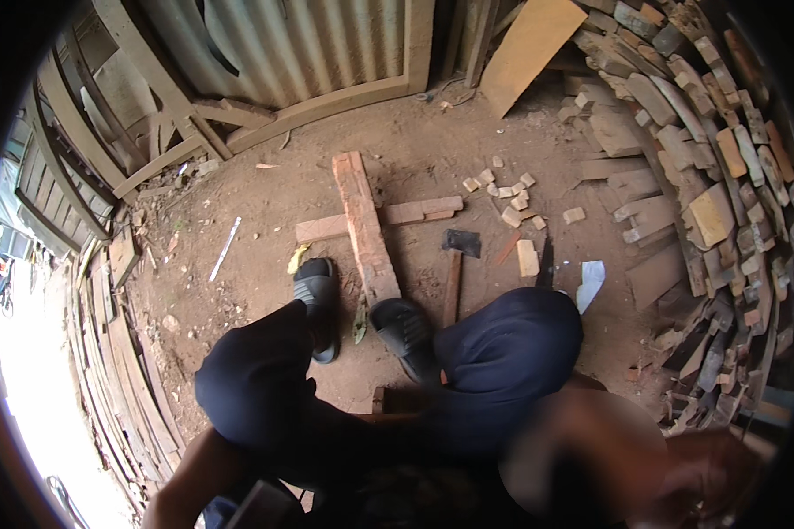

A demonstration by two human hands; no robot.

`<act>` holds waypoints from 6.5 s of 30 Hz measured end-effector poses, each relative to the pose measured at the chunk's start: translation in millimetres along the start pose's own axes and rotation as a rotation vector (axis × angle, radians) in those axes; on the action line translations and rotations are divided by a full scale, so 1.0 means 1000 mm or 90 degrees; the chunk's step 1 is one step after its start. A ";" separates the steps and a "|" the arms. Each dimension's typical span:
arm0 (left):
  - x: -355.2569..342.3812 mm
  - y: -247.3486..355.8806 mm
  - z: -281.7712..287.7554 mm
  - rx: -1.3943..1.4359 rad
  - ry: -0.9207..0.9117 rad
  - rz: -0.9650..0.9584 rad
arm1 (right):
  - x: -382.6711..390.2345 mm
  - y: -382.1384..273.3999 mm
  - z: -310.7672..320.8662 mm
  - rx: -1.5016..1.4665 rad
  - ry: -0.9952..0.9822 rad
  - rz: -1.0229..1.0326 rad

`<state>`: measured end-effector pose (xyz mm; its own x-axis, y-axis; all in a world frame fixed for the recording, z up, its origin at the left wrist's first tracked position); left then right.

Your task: The person sits on the ground and uses a chisel and hammer to carve a piece of wood. They repeatedly strike the chisel to remove wood shavings and occasionally clear debris from the workpiece.

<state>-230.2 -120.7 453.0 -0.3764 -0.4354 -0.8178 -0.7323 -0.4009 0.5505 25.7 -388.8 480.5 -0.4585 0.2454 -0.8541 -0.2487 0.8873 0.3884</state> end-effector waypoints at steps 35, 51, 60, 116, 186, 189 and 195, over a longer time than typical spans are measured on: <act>-0.005 -0.068 -0.019 0.007 0.135 0.215 | 0.021 0.041 0.011 -0.133 -0.089 -0.328; -0.010 -0.074 -0.007 -0.001 0.145 0.254 | 0.007 0.024 0.028 0.106 -0.030 -0.215; -0.009 -0.078 -0.003 -0.017 0.173 0.281 | 0.005 0.016 0.040 0.152 -0.032 -0.238; 0.200 -0.496 -0.013 -0.255 0.153 0.710 | 0.422 -0.139 0.329 0.361 1.229 -1.036; 0.220 -0.537 0.006 -0.301 0.053 0.964 | 0.270 0.132 0.417 0.533 0.034 -1.632; 0.225 -0.544 0.007 -0.280 0.060 0.956 | 0.268 0.133 0.421 0.612 0.072 -1.524; 0.227 -0.540 0.001 -0.305 0.049 0.945 | 0.271 0.127 0.415 0.468 0.035 -1.676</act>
<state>79.5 -2.5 -30.4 -0.5314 -0.6925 0.4879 0.5032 0.2053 0.8394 223.9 -47.6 155.1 0.0186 -0.7178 0.6960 0.1076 -0.6906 -0.7152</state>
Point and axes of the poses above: each hand's wrist, its own x-axis away from the middle knuckle, its own z-axis out of the back of the hand, y = z × x, the point moved 3 cm from there along -x, towards the middle knuckle, and after that the axes turned 14 degrees about -x, right-handed, at the moved point
